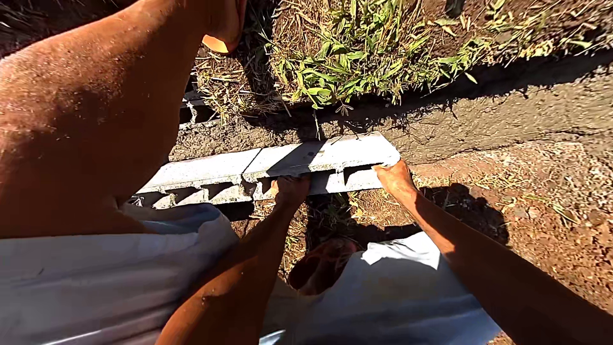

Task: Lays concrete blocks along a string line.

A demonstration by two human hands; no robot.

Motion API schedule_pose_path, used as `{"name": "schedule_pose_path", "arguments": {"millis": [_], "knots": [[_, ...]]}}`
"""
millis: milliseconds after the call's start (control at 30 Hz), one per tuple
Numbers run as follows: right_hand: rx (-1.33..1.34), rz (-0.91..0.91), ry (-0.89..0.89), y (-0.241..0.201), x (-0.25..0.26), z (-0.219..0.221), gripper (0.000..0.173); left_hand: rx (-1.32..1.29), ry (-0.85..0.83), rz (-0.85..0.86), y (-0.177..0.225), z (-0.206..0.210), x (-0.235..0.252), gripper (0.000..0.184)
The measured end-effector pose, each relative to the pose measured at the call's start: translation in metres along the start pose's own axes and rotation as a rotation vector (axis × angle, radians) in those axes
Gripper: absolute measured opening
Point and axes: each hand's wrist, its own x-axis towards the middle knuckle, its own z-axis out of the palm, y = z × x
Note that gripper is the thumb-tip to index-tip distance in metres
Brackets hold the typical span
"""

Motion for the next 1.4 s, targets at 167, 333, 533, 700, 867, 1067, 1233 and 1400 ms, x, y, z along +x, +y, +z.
{"name": "schedule_pose_path", "arguments": {"millis": [167,333,533,700,867,1067,1233,1400], "knots": [[0.009,-0.02,0.0,0.008,0.004,0.001,0.059,-0.053,0.035,0.076,-0.002,0.002,-0.003,0.047],[0.015,-0.02,0.021,0.001,-0.001,-0.001,0.06,0.059,-0.027,-0.073,0.005,-0.006,-0.005,0.054],[-0.02,0.007,0.018,0.0,-0.007,-0.007,0.058,0.048,0.009,-0.023,-0.002,0.006,0.001,0.055],[-0.032,0.013,-0.001,-0.003,-0.003,-0.007,0.059,0.003,0.067,0.076,-0.007,0.009,0.001,0.051],[-0.066,-0.019,-0.005,0.002,0.004,-0.007,0.06,0.08,0.003,-0.048,0.0,0.006,0.003,0.057],[-0.071,-0.001,-0.041,-0.003,0.002,-0.011,0.063,0.045,-0.058,-0.082,0.005,0.0,0.001,0.058],[-0.027,0.023,-0.04,0.0,-0.001,-0.009,0.061,0.063,-0.042,-0.108,0.003,0.002,-0.002,0.061],[-0.033,0.01,-0.028,-0.001,0.006,-0.007,0.061,0.05,-0.015,-0.098,0.005,0.002,0.0,0.06]]}}
